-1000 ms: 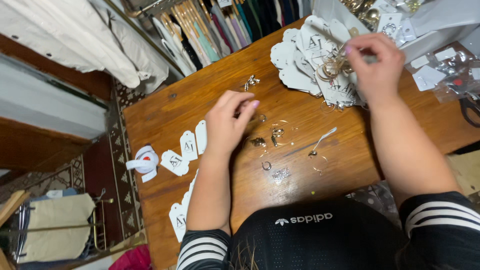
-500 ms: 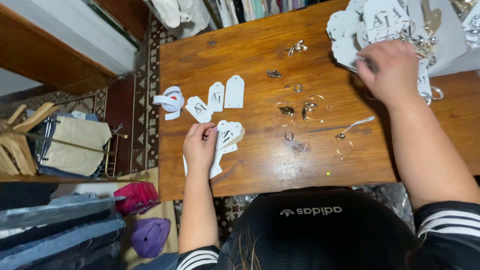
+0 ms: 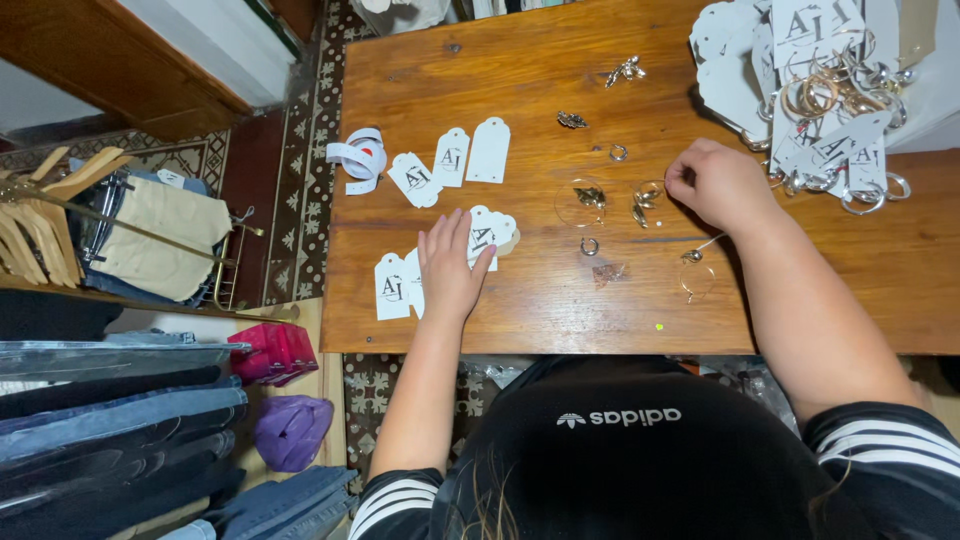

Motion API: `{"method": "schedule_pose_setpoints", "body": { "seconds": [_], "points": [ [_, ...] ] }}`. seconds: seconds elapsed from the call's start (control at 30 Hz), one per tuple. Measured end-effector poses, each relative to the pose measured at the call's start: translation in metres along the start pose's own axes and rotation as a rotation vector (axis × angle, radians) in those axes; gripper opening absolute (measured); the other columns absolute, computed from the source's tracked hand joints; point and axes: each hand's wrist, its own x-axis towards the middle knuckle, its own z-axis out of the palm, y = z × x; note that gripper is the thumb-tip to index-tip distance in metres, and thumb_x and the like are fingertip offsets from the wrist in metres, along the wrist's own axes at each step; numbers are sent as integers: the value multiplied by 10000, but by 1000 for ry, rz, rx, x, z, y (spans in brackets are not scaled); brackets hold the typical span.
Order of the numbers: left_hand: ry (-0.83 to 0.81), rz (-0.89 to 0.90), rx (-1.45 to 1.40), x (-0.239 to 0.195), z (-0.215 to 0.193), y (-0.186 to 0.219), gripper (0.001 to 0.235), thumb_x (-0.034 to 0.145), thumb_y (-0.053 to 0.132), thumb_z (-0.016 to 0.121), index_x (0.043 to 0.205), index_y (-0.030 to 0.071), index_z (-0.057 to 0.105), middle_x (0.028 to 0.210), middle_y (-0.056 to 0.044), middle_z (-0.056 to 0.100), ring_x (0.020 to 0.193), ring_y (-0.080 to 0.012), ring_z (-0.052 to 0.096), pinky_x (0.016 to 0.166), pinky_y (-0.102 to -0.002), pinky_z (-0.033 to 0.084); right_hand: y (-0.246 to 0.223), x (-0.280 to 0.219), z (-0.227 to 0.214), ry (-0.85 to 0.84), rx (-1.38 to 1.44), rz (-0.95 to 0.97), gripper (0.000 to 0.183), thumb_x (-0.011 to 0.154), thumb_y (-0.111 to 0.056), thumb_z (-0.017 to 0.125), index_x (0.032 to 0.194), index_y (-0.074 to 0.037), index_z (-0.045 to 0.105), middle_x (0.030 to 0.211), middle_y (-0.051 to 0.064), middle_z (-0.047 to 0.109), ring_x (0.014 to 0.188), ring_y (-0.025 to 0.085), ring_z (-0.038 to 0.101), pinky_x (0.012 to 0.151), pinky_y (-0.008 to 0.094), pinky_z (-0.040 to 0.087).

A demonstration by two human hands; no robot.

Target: The person attaches small metal clasps to white paper tags using a thin string. They pick up a tag and a clasp, thread the string through the clasp and the tag hole, and then place the finished item on a pile of completed tags.

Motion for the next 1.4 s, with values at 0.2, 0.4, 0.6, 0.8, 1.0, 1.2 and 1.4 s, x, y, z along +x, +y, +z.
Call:
{"method": "schedule_pose_setpoints", "body": {
  "seconds": [0.2,0.4,0.6,0.8,1.0,1.2,1.4],
  "points": [
    [116,97,-33,4,18,-10,598,1049,351,782,1554,96,588,1559,-122,604,1522,-307,503,1363,-576,151,16,2,11,20,361,112,175,992,-344,815,1094,-203,801,937,-8,738,962,228,767,880,388,584],
    [264,204,-82,9,23,-13,619,936,233,887,1478,126,607,1471,-69,611,1438,-282,561,1336,-547,256,20,1,7,12,840,157,174,1001,-161,801,1166,-109,788,919,-18,760,841,80,678,871,262,525],
    [380,112,-349,9,12,-9,570,925,36,848,1449,149,653,1319,-44,659,1275,-266,660,1220,-495,437,22,-1,1,-43,977,133,196,1040,-127,797,1216,-48,763,976,45,772,821,68,691,798,229,531],
    [510,-33,-487,12,10,-16,521,928,23,846,1400,184,693,1135,3,736,1070,-166,713,1124,-417,501,22,4,0,-52,1100,88,234,1067,-95,783,1282,-17,732,1033,85,768,867,92,711,894,252,557],
    [572,-148,-561,21,14,-17,420,908,-4,853,1277,174,760,1017,23,768,937,-102,623,966,-296,496,21,5,-2,-8,1112,67,223,1087,-98,794,1288,-22,731,1026,97,772,847,100,730,892,251,560],
    [431,-278,-901,39,32,-36,254,962,39,825,1203,116,828,933,28,717,759,-12,604,734,-188,545,26,4,-2,-5,1145,58,242,1090,-80,791,1313,-21,719,1058,121,773,858,119,736,904,279,568],
    [316,-297,-656,42,28,-18,140,942,162,885,1081,168,869,898,25,765,765,-29,683,767,-235,604,7,-7,-20,-160,812,56,213,1014,-158,809,1219,-105,795,1041,36,806,903,129,724,911,301,526]
  ]
}}
